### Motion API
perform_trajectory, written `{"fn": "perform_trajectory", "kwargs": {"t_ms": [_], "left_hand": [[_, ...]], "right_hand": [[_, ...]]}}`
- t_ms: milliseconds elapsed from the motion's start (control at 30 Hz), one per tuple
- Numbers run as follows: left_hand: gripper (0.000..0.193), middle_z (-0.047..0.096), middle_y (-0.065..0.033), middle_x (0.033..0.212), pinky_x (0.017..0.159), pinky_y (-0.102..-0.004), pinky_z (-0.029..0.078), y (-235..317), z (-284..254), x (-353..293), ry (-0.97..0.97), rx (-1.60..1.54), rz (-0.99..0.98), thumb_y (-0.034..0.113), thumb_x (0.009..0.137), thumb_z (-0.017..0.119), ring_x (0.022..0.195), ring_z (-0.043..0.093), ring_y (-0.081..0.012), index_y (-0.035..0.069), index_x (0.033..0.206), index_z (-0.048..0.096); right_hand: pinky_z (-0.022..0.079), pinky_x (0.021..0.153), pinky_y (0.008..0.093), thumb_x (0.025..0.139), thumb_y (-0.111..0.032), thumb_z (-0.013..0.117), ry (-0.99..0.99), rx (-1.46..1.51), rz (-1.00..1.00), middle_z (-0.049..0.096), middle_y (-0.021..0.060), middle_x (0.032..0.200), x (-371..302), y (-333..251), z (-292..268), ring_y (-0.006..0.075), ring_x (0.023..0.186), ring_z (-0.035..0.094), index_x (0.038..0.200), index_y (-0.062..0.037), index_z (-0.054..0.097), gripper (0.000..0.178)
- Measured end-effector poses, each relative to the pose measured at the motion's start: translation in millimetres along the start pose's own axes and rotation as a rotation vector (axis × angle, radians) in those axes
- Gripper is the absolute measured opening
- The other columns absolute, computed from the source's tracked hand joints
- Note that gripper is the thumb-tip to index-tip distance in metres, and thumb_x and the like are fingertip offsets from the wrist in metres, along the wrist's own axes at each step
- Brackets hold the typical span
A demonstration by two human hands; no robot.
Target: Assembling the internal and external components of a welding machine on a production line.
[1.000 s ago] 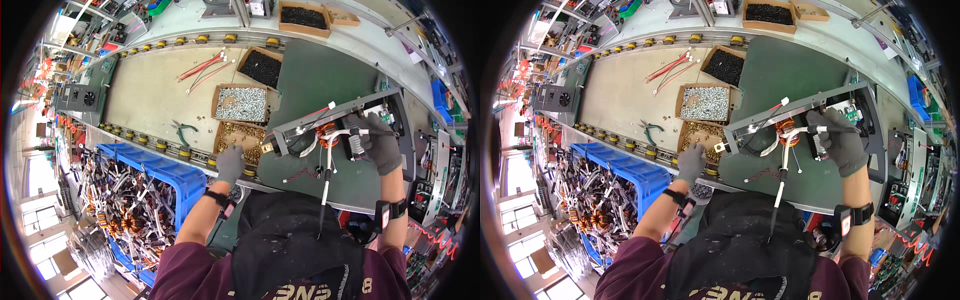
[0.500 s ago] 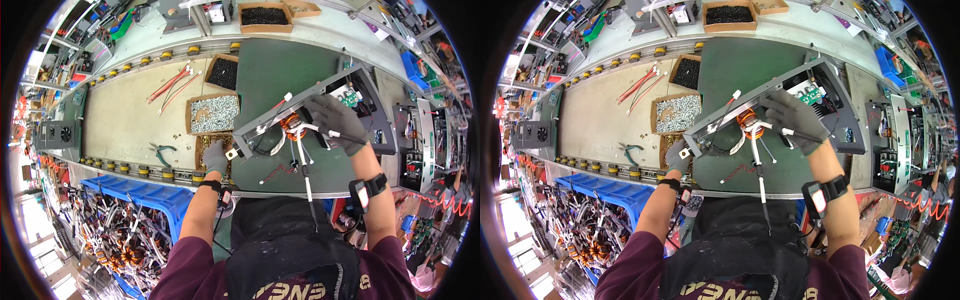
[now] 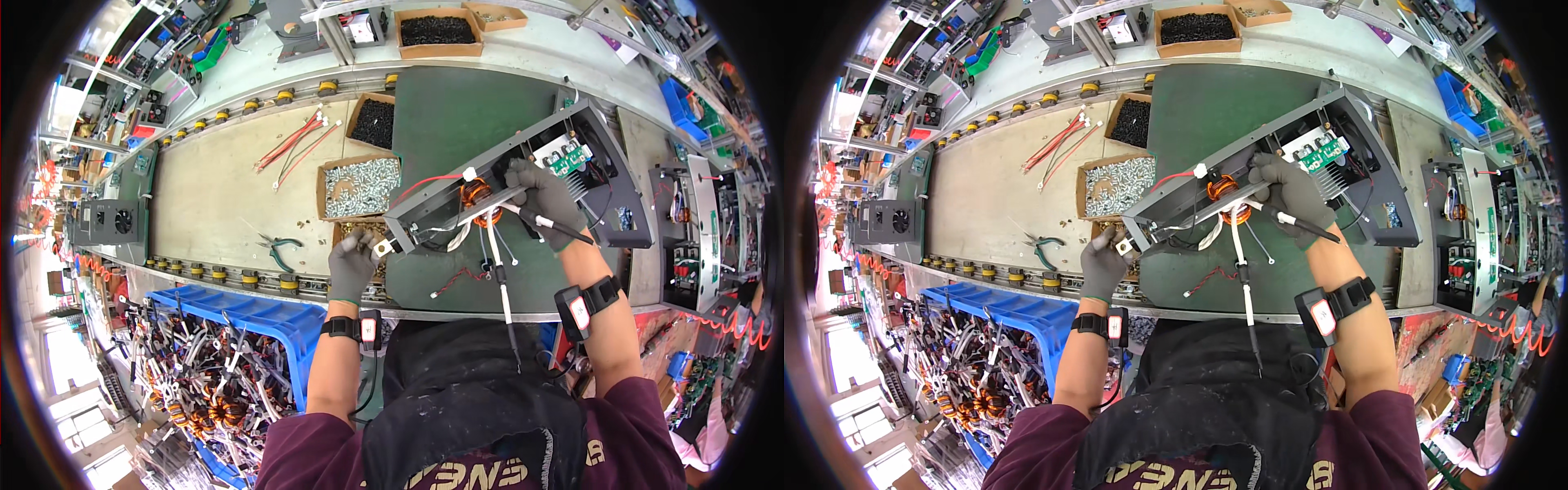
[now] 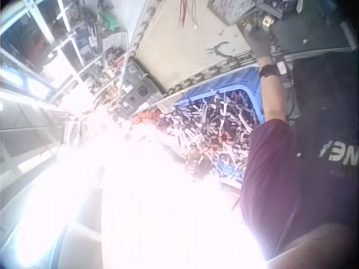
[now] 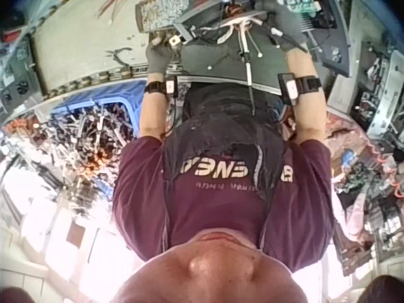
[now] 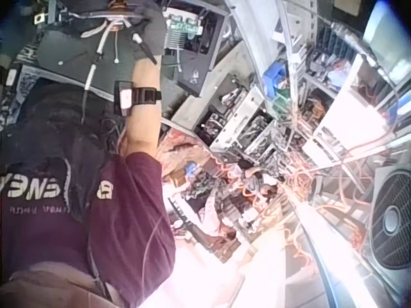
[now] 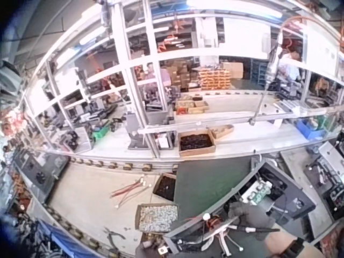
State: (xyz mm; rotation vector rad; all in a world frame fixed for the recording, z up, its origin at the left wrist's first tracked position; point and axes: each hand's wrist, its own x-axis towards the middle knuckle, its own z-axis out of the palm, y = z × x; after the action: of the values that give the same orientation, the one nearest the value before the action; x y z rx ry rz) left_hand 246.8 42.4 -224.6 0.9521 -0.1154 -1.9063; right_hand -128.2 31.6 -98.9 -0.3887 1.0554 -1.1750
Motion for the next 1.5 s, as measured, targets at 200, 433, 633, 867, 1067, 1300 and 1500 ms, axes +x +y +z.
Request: {"fn": "perform_trajectory", "kwargs": {"t_ms": [200, 433, 633, 867, 1067, 1300, 1500], "left_hand": [[0.045, 0.065, -0.0078, 0.113, 0.083, -0.0368, 0.054, -14.6, 68.3, -14.9, -0.169, 0.609, 0.270, 0.044, 0.101, 0.048, 0.102, 0.062, -0.0183, 0.005, 0.119, 0.060], [0.053, 0.065, -0.0091, 0.112, 0.090, -0.0323, 0.050, -27.7, 101.3, -17.9, -0.182, 0.611, 0.214, 0.046, 0.102, 0.047, 0.102, 0.062, -0.0173, -0.001, 0.125, 0.057], [0.040, 0.063, -0.0066, 0.103, 0.087, -0.0294, 0.049, -62.9, 133.7, -22.2, -0.292, 0.921, 0.298, 0.033, 0.102, 0.049, 0.095, 0.060, -0.0143, 0.003, 0.127, 0.060], [0.037, 0.056, -0.0053, 0.075, 0.063, -0.0326, 0.047, -45.4, 73.7, 36.4, 0.031, 1.305, 0.144, 0.034, 0.092, 0.059, 0.067, 0.056, -0.0178, 0.006, 0.113, 0.068], [0.030, 0.071, -0.0181, 0.096, 0.078, -0.0413, 0.054, -92.5, 47.3, 38.3, -0.301, 2.450, 0.326, 0.033, 0.085, 0.065, 0.095, 0.068, -0.0329, 0.006, 0.094, 0.070], [0.035, 0.062, -0.0103, 0.109, 0.100, -0.0403, 0.038, -113.9, 20.0, 48.2, -0.256, 2.534, 0.555, 0.026, 0.087, 0.062, 0.108, 0.057, -0.0267, 0.008, 0.116, 0.060], [0.042, 0.062, -0.0087, 0.128, 0.107, -0.0399, 0.036, -120.7, -29.6, 73.4, -0.288, 2.294, 0.361, 0.011, 0.087, 0.049, 0.123, 0.053, -0.0268, 0.012, 0.127, 0.062]], "right_hand": [[0.044, 0.053, 0.0239, 0.090, -0.024, 0.066, -0.105, -1.087, -0.175, 0.063, 0.0009, 0.079, -27.8, -24.2, -64.4, 0.0105, 0.063, 0.057, 0.098, -0.0068, 0.066, 0.019], [0.038, 0.056, 0.0227, 0.092, -0.024, 0.064, 0.383, -0.923, -0.488, 0.064, 0.0009, 0.084, -110.4, -120.1, -24.7, 0.0076, 0.064, 0.049, 0.105, -0.0037, 0.068, 0.025], [0.051, 0.079, 0.0327, 0.088, -0.040, 0.070, 0.211, -1.276, -0.595, 0.065, 0.0117, 0.105, -79.9, -64.3, 37.8, 0.0219, 0.082, 0.063, 0.131, -0.0031, 0.052, 0.059], [0.050, 0.072, 0.0304, 0.089, -0.013, 0.064, 0.252, -1.072, -0.664, 0.065, 0.0107, 0.090, -54.5, -37.6, 19.0, 0.0207, 0.076, 0.062, 0.107, 0.0016, 0.063, 0.023], [0.049, 0.063, 0.0295, 0.085, 0.001, 0.062, 0.435, -1.228, -0.855, 0.064, 0.0111, 0.093, -129.0, -21.4, 8.5, 0.0172, 0.073, 0.062, 0.103, -0.0005, 0.065, 0.018], [0.047, 0.079, 0.0273, 0.088, 0.001, 0.059, 0.821, -0.923, -0.711, 0.058, 0.0078, 0.108, -232.7, 0.1, -66.2, 0.0121, 0.086, 0.056, 0.111, 0.0012, 0.059, 0.023], [0.047, 0.060, 0.0265, 0.093, -0.010, 0.059, 1.463, -0.499, -0.640, 0.060, 0.0034, 0.080, -324.5, 20.5, -252.7, 0.0084, 0.067, 0.054, 0.106, -0.0024, 0.066, 0.017]]}}
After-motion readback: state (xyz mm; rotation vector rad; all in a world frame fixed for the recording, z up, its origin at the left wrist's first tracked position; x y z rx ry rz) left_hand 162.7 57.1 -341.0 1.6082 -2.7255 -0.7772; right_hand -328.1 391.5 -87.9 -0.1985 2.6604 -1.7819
